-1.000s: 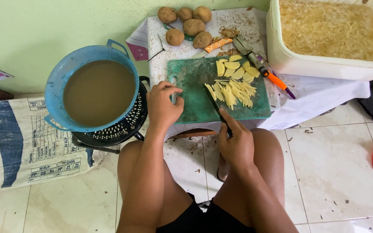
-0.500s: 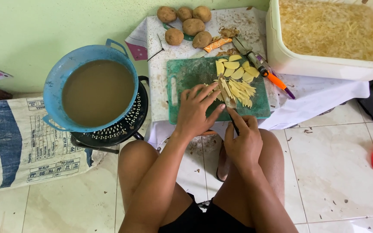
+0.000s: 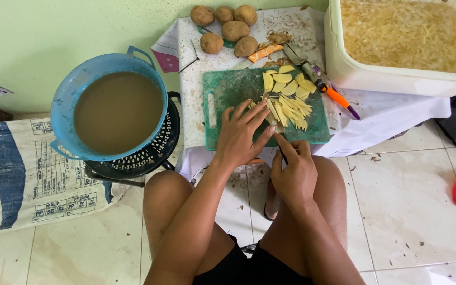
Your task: Julienning potatoes into thin strips using a knife on a cutting board while sitting on the floor.
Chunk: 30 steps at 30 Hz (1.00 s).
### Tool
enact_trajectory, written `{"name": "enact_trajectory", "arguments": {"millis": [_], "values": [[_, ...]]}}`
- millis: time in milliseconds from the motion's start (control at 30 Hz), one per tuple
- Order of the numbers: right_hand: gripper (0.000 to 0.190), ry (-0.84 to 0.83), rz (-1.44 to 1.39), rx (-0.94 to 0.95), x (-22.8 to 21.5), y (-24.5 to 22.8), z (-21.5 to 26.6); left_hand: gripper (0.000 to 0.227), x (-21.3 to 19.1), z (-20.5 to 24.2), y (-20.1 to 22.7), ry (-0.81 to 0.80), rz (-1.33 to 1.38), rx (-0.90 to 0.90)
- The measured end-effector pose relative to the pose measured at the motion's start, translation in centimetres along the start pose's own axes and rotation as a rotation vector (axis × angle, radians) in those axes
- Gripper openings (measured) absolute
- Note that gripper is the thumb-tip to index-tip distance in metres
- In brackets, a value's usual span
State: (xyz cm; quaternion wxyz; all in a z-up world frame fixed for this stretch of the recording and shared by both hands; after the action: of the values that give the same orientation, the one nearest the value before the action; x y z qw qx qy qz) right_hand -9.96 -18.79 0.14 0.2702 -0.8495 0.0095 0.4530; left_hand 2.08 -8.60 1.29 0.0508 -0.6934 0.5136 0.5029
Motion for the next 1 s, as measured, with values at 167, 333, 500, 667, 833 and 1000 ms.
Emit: {"name": "enact_trajectory", "arguments": {"millis": [167,333,500,667,833,1000], "values": [[0.043,0.011,-0.017,-0.015,-0.2,-0.3,0.0,0.058,0.4,-0.1,-0.1,-0.031,-0.006,0.003],[0.042,0.023,-0.049,-0.038,-0.1,-0.5,0.0,0.063,0.5,-0.2,-0.2,-0.043,0.004,-0.001],[0.038,0.03,-0.096,-0.066,-0.5,-0.9,-0.1,0.066,1.1,-0.1,-0.5,-0.089,0.016,-0.018],[0.037,0.032,-0.108,-0.072,-0.5,-0.9,-0.1,0.065,1.1,-0.2,-0.4,-0.101,0.032,-0.022],[0.034,0.035,-0.115,-0.063,-0.2,-0.7,0.0,0.066,1.5,-0.2,-0.4,-0.112,0.028,-0.016],[0.035,0.041,-0.131,-0.078,0.1,-0.6,0.1,0.072,2.1,-0.2,-0.3,-0.13,0.027,-0.012]]}}
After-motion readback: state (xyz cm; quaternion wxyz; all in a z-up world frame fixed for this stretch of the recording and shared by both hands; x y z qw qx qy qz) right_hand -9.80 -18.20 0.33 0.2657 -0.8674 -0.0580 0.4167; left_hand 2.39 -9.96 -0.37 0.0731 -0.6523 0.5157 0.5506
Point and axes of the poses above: each hand's wrist, its own z-axis away from the middle knuckle, its own x-axis out of the palm, y = z × x, the point moved 7 cm from there along -z, towards the middle knuckle, and after that the axes turned 3 degrees about y, right-handed, at the moved point
